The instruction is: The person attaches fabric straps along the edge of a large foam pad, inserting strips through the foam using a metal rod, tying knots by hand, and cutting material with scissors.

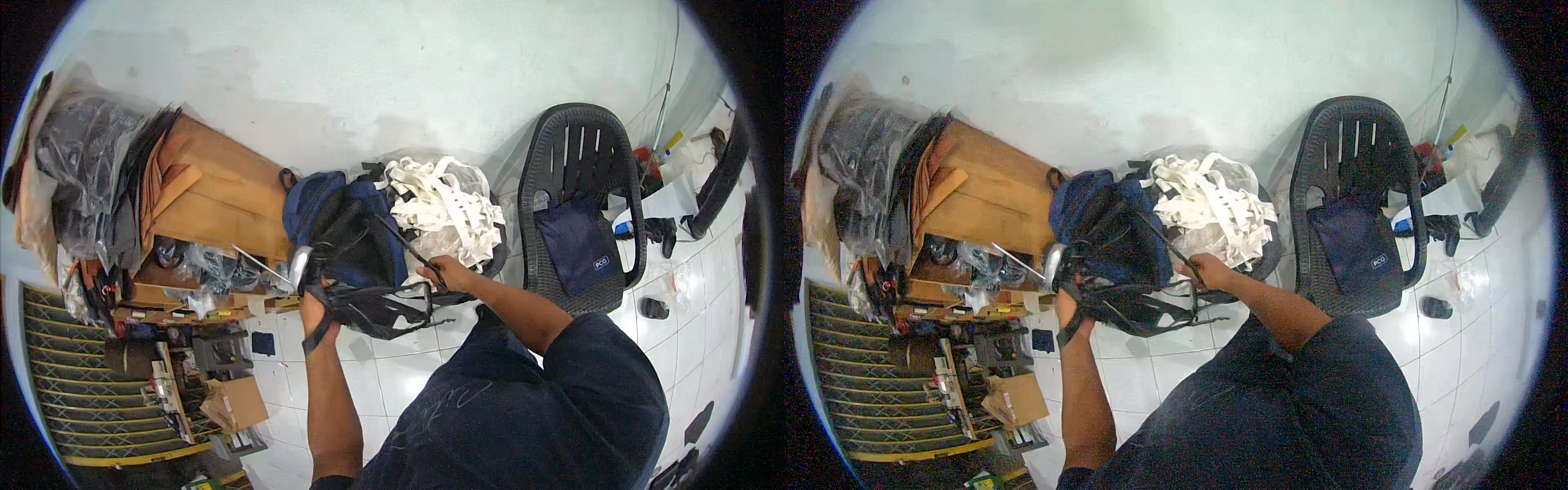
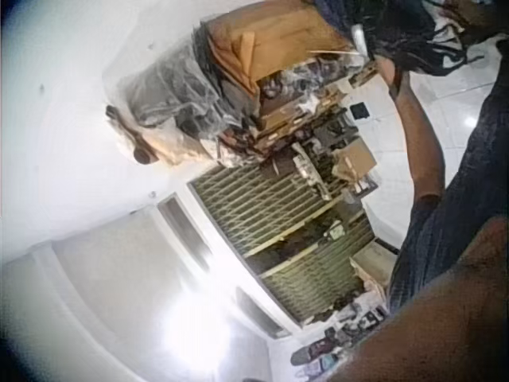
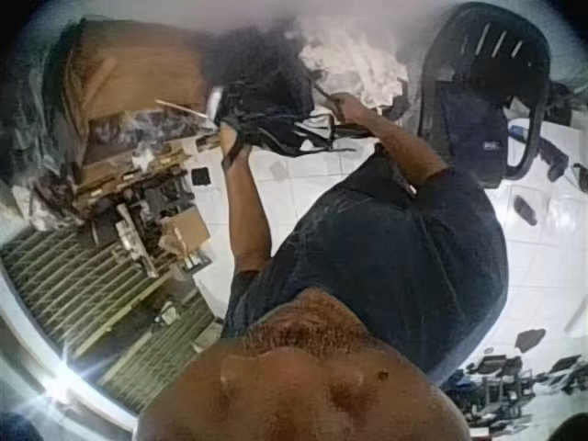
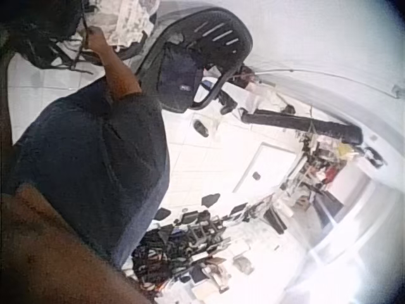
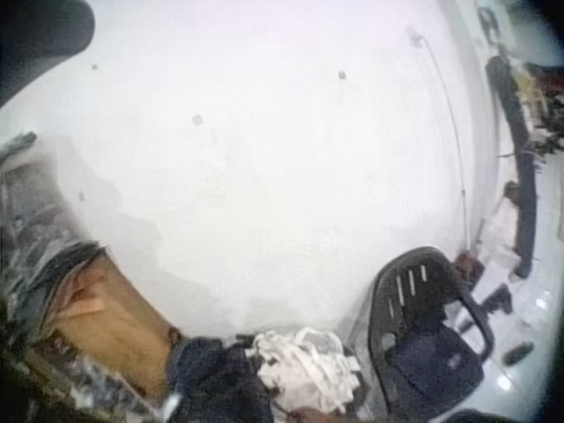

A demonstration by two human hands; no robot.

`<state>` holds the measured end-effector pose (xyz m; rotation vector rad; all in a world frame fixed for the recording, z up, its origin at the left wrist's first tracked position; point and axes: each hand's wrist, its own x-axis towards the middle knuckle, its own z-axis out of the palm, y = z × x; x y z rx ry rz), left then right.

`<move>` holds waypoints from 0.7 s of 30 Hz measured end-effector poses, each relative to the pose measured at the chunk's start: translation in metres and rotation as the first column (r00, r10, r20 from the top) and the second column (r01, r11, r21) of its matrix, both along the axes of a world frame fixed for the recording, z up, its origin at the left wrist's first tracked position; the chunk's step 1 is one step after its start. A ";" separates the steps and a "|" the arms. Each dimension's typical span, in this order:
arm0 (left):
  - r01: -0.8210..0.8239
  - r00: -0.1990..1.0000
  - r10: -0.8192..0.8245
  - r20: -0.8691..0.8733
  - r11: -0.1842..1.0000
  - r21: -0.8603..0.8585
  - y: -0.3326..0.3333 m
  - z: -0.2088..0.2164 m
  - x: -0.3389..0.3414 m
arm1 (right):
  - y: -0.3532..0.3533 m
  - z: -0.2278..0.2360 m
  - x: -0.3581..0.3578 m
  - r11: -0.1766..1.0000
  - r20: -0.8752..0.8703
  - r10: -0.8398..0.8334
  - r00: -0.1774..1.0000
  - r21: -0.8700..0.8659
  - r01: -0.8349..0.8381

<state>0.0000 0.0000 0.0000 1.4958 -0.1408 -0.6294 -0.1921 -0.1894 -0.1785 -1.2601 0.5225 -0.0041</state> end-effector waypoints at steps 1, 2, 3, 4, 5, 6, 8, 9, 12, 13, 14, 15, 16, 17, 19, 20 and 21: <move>0.002 0.994 -0.013 -0.112 0.995 -0.096 0.008 0.008 0.005 | 0.009 0.002 -0.004 0.992 -0.001 -0.048 0.999 -0.113 0.048; -0.009 0.974 -0.034 -0.222 0.982 -0.187 0.015 0.016 0.012 | 0.018 0.002 -0.008 0.970 0.002 -0.097 0.995 -0.224 0.095; 0.066 0.967 -0.122 -0.223 0.967 -0.245 0.000 0.009 -0.011 | 0.002 -0.026 -0.032 0.960 0.049 -0.137 0.989 -0.238 0.145; 0.086 0.984 -0.110 -0.137 0.981 -0.172 0.018 0.030 -0.018 | 0.033 -0.022 -0.042 0.974 0.024 -0.182 0.983 -0.131 0.183; 0.101 0.993 -0.106 -0.042 0.988 -0.117 0.026 0.050 -0.024 | 0.046 -0.006 -0.050 0.974 0.003 -0.221 0.975 -0.043 0.221; 0.103 0.989 -0.119 -0.083 0.978 -0.182 0.026 0.058 -0.020 | 0.048 0.004 -0.054 0.959 0.031 -0.283 0.959 -0.013 0.283; 0.162 0.964 -0.207 -0.168 0.956 -0.244 0.036 0.066 -0.002 | 0.063 -0.002 -0.078 0.911 0.043 -0.412 0.910 -0.011 0.413; 0.220 0.942 -0.274 -0.193 0.940 -0.261 0.035 0.069 0.004 | 0.067 -0.012 -0.090 0.880 0.054 -0.469 0.881 -0.052 0.472; 0.272 0.955 -0.296 -0.034 0.914 -0.301 0.022 0.107 -0.038 | 0.105 0.020 -0.146 0.830 0.009 -0.527 0.850 -0.210 0.517; 0.261 0.955 -0.290 -0.057 0.920 -0.293 0.012 0.124 -0.064 | 0.116 0.010 -0.171 0.821 0.007 -0.535 0.845 -0.231 0.522; 0.300 0.951 -0.308 -0.008 0.931 -0.210 0.007 0.150 -0.096 | 0.132 0.011 -0.190 0.805 -0.013 -0.577 0.816 -0.179 0.566; 0.411 0.903 -0.426 0.052 0.822 -0.395 0.008 0.148 -0.086 | 0.149 0.011 -0.204 0.786 -0.009 -0.602 0.798 -0.180 0.591; 0.463 0.865 -0.500 0.048 0.758 -0.460 0.002 0.161 -0.109 | 0.171 0.006 -0.221 0.771 0.037 -0.611 0.791 -0.200 0.605; 0.532 0.808 -0.589 0.017 0.718 -0.449 0.000 0.179 -0.138 | 0.192 0.001 -0.236 0.754 0.086 -0.617 0.782 -0.219 0.619; 0.677 0.644 -0.761 0.081 0.518 -0.522 -0.009 0.209 -0.179 | 0.216 -0.008 -0.257 0.753 0.124 -0.629 0.767 -0.148 0.641; 0.742 0.481 -0.871 0.100 0.344 -0.576 -0.009 0.220 -0.206 | 0.231 -0.006 -0.263 0.744 0.105 -0.647 0.755 -0.131 0.656; 0.767 0.305 -0.941 0.145 0.152 -0.623 -0.012 0.233 -0.232 | 0.239 0.003 -0.265 0.734 0.098 -0.660 0.745 -0.123 0.667</move>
